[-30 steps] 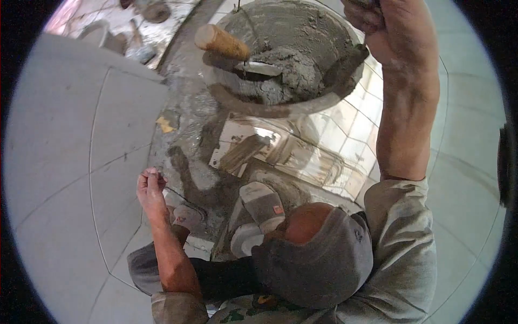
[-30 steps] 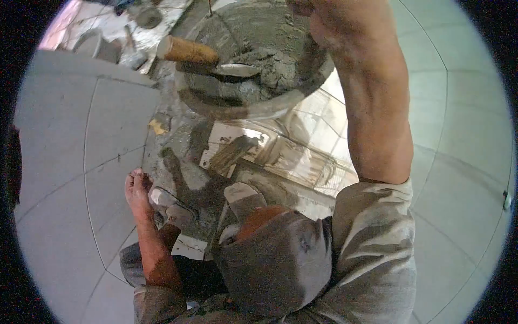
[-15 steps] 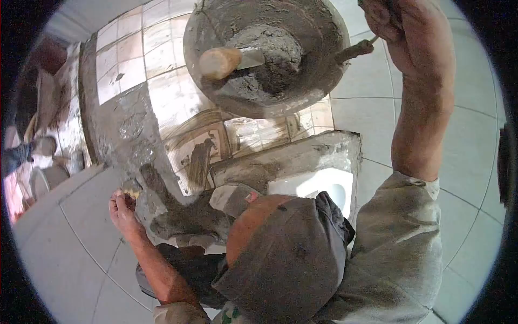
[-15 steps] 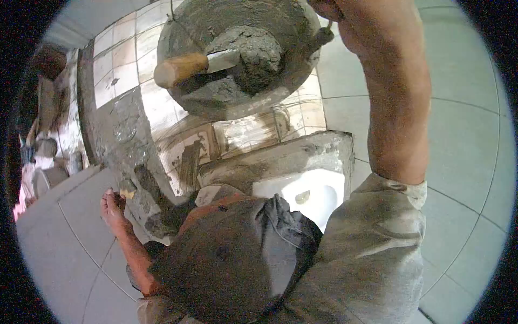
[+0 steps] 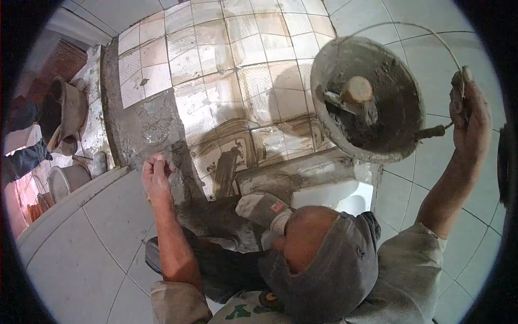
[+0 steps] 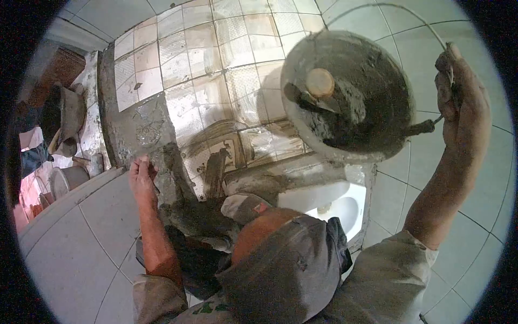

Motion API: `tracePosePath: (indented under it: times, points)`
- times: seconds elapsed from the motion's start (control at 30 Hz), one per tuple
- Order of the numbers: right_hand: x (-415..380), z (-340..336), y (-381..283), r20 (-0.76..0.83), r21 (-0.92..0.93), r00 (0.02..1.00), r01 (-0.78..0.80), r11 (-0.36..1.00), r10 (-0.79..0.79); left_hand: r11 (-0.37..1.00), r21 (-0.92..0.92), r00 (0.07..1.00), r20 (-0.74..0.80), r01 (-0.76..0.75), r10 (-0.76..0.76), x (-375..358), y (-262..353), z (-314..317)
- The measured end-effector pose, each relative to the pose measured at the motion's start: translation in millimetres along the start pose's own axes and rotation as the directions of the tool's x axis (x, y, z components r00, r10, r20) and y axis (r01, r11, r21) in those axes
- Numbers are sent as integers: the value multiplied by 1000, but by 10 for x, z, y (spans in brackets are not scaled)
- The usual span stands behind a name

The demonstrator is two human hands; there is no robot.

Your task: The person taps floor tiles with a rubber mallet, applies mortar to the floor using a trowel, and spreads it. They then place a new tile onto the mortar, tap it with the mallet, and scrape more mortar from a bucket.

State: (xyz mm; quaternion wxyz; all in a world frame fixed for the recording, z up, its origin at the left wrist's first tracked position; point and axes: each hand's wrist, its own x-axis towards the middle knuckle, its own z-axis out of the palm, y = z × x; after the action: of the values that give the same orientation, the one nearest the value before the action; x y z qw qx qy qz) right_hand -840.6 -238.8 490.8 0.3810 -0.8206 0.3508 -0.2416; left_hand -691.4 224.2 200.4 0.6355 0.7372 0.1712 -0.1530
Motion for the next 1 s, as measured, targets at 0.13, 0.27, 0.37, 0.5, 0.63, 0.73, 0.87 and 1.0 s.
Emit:
tracePosePath:
  times: [0.13,0.27,0.37,0.5,0.63,0.73,0.87,1.0]
  points:
    - [-4,106,113,78,21,996,-33,999,32,999,27,1000,-7,28,-28,35,-88,-112]
    - [-16,237,235,16,7,997,-70,998,69,998,46,999,-18,32,-31,36,-54,-187]
    - [27,329,306,55,79,990,-134,988,130,1000,17,999,-42,17,-17,19,-46,-210]
    - [66,466,314,125,172,986,-132,976,112,999,38,998,-65,28,-26,23,-164,-346]
    - [126,543,388,160,190,981,-136,972,106,998,60,994,-108,20,-13,-110,-110,-453]
    - [276,426,536,215,195,971,-146,970,103,999,-36,994,-112,-5,1,-167,-53,-557]
    - [321,643,386,229,212,972,-109,971,59,999,-40,991,-132,35,-40,-183,108,-872]
    - [363,840,283,185,117,982,-59,991,36,997,3,990,-119,82,-81,-335,624,-1306]
